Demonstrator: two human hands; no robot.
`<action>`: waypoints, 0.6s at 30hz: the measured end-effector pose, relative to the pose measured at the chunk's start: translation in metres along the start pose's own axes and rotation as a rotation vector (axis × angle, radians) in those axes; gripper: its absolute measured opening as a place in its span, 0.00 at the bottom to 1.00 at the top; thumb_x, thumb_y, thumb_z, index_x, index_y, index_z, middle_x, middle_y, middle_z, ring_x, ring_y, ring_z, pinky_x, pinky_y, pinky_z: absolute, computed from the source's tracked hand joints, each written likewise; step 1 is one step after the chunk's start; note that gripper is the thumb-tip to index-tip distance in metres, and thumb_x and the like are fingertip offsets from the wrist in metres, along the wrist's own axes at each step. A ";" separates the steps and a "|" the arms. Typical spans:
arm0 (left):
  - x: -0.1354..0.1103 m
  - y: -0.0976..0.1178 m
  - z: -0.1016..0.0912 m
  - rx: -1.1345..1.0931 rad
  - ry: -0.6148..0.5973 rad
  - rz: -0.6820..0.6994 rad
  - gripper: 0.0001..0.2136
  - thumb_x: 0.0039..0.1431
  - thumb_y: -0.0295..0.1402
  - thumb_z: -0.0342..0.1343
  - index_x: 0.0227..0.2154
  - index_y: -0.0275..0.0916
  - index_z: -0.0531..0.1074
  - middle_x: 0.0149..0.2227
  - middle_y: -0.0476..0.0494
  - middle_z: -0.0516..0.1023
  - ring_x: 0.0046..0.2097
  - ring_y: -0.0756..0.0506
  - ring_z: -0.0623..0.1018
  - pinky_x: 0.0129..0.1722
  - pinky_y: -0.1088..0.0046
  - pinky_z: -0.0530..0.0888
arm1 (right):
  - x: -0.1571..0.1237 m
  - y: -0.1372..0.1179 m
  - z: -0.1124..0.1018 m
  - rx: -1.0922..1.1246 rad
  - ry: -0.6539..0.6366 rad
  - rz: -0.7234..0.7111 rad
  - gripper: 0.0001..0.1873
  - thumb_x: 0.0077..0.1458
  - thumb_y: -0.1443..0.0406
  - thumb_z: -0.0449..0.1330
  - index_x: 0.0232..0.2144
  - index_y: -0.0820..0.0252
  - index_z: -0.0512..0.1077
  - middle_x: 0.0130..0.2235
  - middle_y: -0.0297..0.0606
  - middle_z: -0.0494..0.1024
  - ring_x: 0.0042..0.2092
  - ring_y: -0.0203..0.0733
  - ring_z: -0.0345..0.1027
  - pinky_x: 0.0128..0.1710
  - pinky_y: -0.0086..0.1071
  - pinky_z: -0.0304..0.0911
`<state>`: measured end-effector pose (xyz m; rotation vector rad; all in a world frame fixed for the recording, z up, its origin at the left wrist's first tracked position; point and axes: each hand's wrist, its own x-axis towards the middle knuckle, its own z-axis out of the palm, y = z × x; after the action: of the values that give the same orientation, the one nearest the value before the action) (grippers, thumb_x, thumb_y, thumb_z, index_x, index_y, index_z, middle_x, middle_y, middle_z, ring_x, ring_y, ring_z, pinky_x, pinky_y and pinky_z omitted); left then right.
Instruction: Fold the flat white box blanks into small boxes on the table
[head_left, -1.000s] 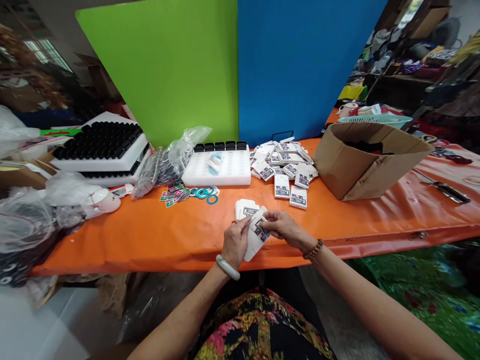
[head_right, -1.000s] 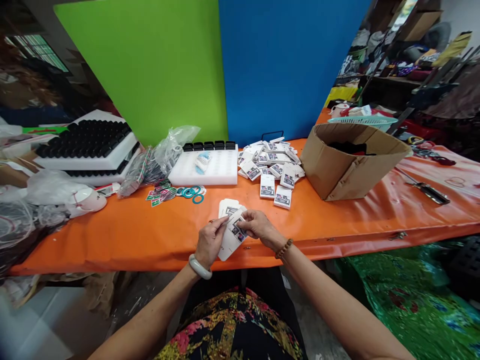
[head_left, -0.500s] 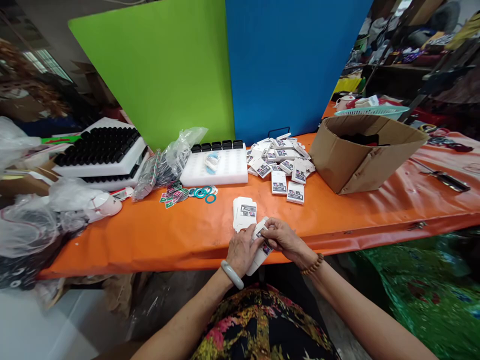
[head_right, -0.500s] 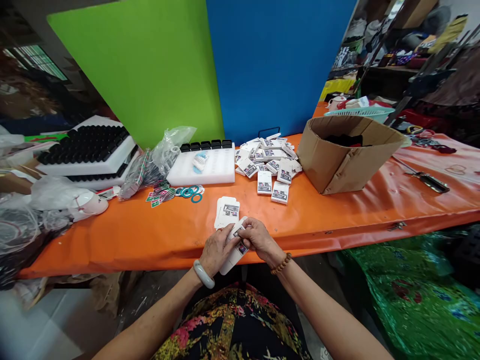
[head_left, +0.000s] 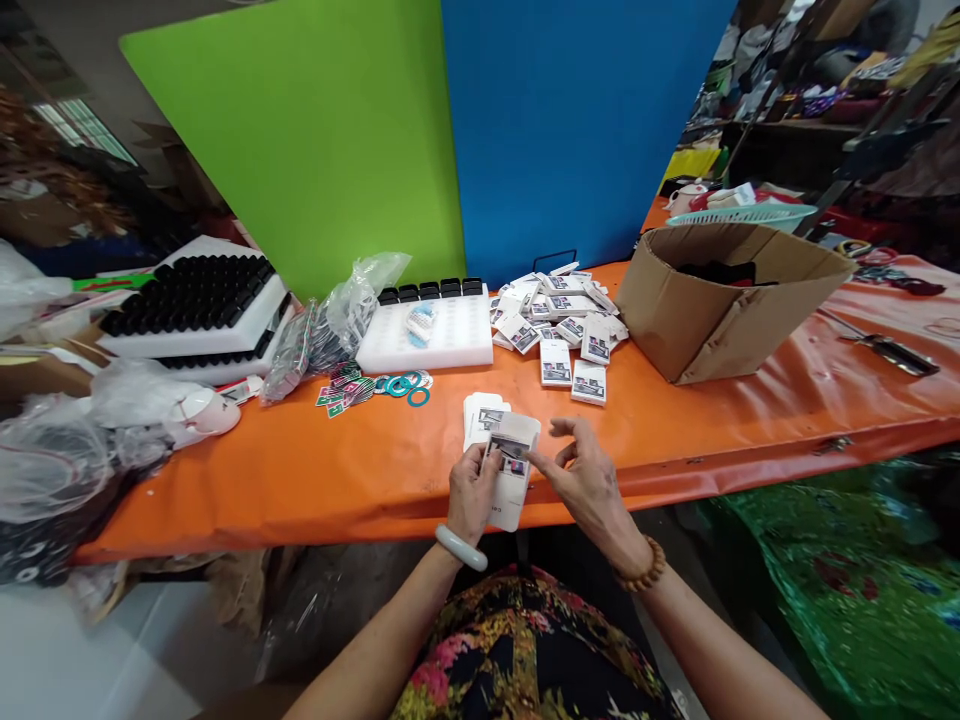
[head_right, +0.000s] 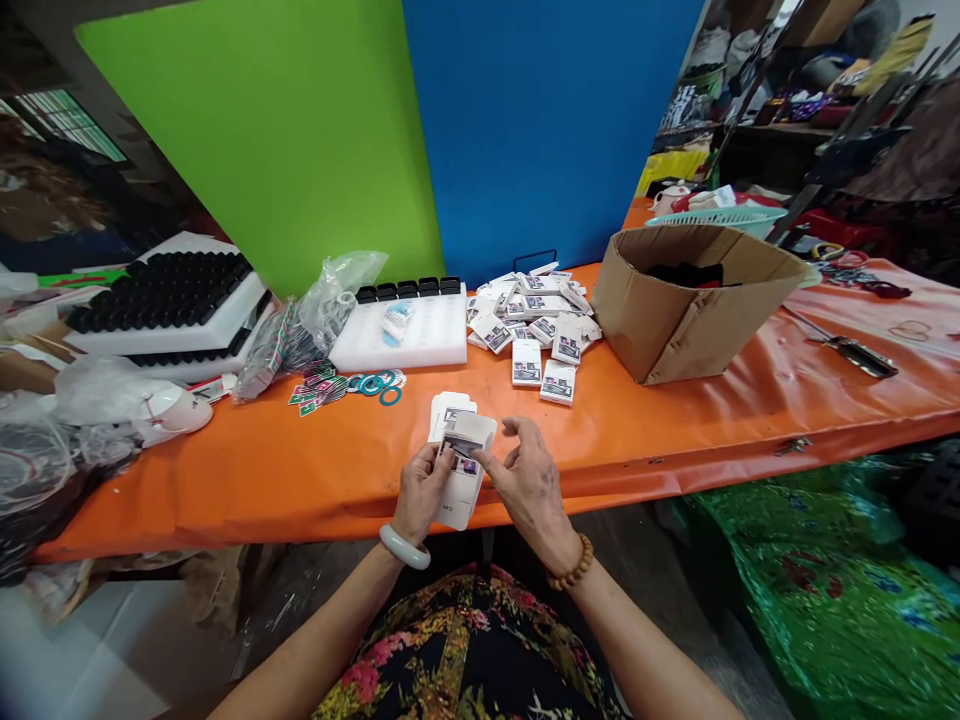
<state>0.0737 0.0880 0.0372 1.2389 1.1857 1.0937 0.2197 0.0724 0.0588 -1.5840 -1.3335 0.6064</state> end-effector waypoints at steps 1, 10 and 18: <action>0.002 -0.001 0.000 -0.076 0.027 -0.032 0.14 0.55 0.43 0.52 0.33 0.36 0.71 0.29 0.47 0.76 0.28 0.49 0.73 0.29 0.76 0.69 | -0.002 0.005 0.001 0.058 -0.091 0.064 0.23 0.43 0.54 0.64 0.40 0.60 0.66 0.38 0.41 0.73 0.24 0.34 0.62 0.27 0.33 0.62; -0.007 -0.003 0.008 -0.190 0.052 -0.098 0.12 0.52 0.41 0.56 0.31 0.35 0.71 0.26 0.48 0.76 0.28 0.51 0.74 0.27 0.78 0.70 | -0.022 0.042 0.010 0.592 -0.506 0.301 0.17 0.45 0.53 0.64 0.30 0.60 0.68 0.25 0.32 0.73 0.25 0.35 0.65 0.26 0.29 0.63; -0.035 -0.013 -0.007 0.047 -0.116 -0.011 0.20 0.51 0.31 0.57 0.49 0.41 0.66 0.46 0.43 0.76 0.41 0.46 0.77 0.41 0.71 0.73 | -0.050 0.058 -0.007 0.283 -0.304 0.076 0.29 0.51 0.61 0.60 0.55 0.54 0.58 0.45 0.40 0.73 0.32 0.36 0.69 0.36 0.33 0.67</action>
<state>0.0633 0.0534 0.0265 1.3124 1.1338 0.9773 0.2384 0.0252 0.0004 -1.3521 -1.3396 1.0679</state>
